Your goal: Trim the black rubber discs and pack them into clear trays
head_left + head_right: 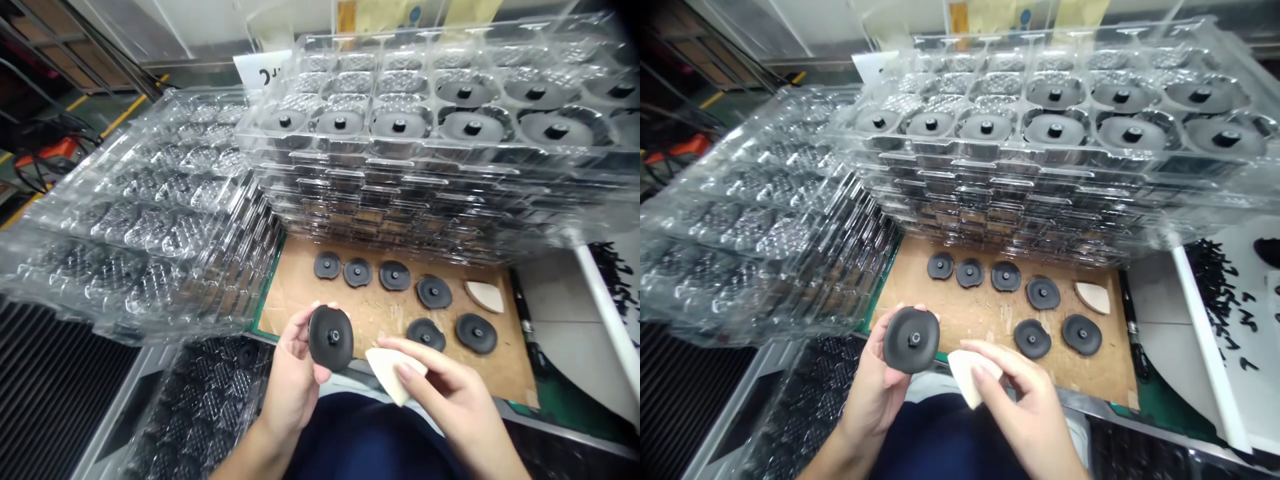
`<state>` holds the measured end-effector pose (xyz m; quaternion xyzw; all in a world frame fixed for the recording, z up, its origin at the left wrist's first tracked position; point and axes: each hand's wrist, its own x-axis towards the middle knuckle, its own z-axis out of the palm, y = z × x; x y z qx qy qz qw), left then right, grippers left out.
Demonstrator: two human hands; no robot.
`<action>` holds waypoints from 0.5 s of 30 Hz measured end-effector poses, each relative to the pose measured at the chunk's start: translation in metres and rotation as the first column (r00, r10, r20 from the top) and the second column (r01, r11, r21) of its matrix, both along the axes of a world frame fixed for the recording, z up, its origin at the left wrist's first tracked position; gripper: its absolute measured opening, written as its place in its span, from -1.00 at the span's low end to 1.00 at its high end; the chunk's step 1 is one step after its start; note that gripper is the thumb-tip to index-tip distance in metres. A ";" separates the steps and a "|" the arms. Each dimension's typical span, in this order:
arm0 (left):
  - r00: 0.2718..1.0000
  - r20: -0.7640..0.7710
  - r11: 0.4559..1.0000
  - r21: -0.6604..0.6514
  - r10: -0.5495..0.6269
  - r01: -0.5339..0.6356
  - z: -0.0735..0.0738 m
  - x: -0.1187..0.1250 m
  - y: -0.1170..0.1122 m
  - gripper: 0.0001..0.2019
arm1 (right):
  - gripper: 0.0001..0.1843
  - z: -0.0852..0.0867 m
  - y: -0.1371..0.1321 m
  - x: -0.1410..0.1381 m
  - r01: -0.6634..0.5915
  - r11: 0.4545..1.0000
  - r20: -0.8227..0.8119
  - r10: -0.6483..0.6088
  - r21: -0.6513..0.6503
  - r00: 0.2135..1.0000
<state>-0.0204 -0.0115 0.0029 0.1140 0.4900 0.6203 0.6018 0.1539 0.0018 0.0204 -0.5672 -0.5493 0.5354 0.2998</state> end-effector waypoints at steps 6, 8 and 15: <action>0.996 0.065 0.998 0.046 -0.054 0.051 0.004 0.006 -0.002 -0.33 | -0.73 -0.008 -0.005 0.003 0.061 0.992 -0.063 -0.069 -0.115 0.996; 0.995 0.082 0.996 0.061 -0.065 0.061 0.007 0.008 -0.002 -0.35 | -0.74 -0.005 -0.004 0.000 0.077 0.993 -0.069 -0.083 -0.091 0.994; 0.988 0.137 0.995 0.079 -0.073 0.063 0.010 0.009 -0.004 -0.36 | -0.73 -0.005 -0.005 0.002 0.053 0.997 -0.058 -0.057 -0.058 0.997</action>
